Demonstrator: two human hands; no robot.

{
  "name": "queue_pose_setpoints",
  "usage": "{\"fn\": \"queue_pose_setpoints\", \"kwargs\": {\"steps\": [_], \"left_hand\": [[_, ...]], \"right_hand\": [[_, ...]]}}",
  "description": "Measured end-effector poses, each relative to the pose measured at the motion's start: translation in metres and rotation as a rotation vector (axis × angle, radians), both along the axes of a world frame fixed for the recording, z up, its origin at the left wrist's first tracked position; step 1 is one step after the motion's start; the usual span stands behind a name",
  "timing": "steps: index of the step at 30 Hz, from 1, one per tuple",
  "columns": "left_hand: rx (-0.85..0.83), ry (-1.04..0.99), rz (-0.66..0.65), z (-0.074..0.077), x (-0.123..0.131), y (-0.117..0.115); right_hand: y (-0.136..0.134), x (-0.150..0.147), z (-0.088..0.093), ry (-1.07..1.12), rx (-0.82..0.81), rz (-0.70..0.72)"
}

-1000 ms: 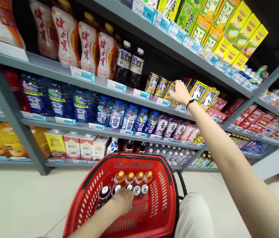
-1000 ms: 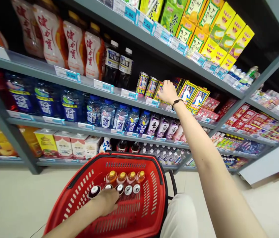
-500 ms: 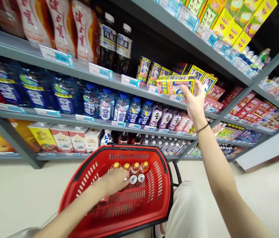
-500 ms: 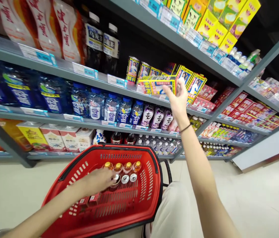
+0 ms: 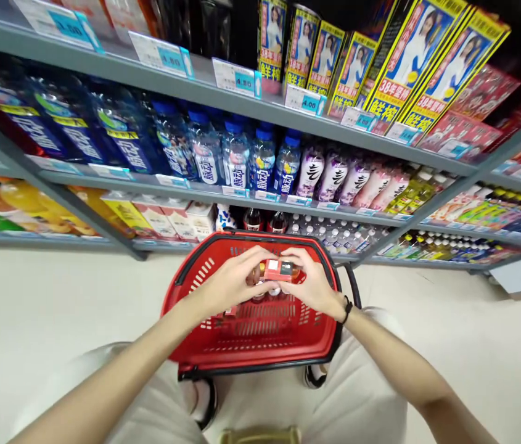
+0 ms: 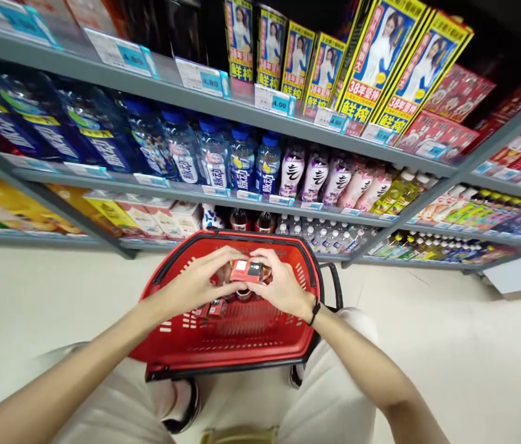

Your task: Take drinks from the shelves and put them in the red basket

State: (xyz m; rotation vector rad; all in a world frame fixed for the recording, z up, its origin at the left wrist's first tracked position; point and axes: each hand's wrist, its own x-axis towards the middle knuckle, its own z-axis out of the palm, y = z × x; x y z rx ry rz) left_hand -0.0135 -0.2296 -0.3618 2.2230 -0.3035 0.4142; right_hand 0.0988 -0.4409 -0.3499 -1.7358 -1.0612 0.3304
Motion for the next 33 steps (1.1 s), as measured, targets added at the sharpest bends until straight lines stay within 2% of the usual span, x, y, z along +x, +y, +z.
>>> {"fn": "queue_pose_setpoints", "kwargs": {"steps": [4, 6, 9, 12, 16, 21, 33], "left_hand": [[0.07, -0.185, -0.005, 0.001, -0.001, -0.009], [0.121, -0.275, 0.024, 0.003, -0.003, -0.009], [0.189, -0.412, 0.078, 0.005, -0.009, -0.009], [0.293, -0.537, 0.12, 0.004, -0.015, -0.011], [0.413, -0.65, 0.145, 0.003, -0.019, -0.015], [0.336, -0.601, 0.16, 0.002, -0.019, -0.013], [0.249, -0.523, 0.13, 0.001, -0.019, -0.011]], "right_hand": [[-0.009, 0.002, 0.006, -0.026, 0.036, -0.005], [-0.011, 0.006, 0.005, 0.002, 0.022, 0.058], [-0.011, 0.016, 0.0, -0.001, -0.119, 0.149], [-0.009, 0.023, -0.007, 0.035, -0.212, 0.161], [-0.004, 0.019, -0.007, 0.073, -0.141, 0.199], [0.003, 0.014, -0.004, 0.049, -0.133, 0.184], [0.008, 0.015, -0.014, 0.06, -0.136, 0.144]]}}
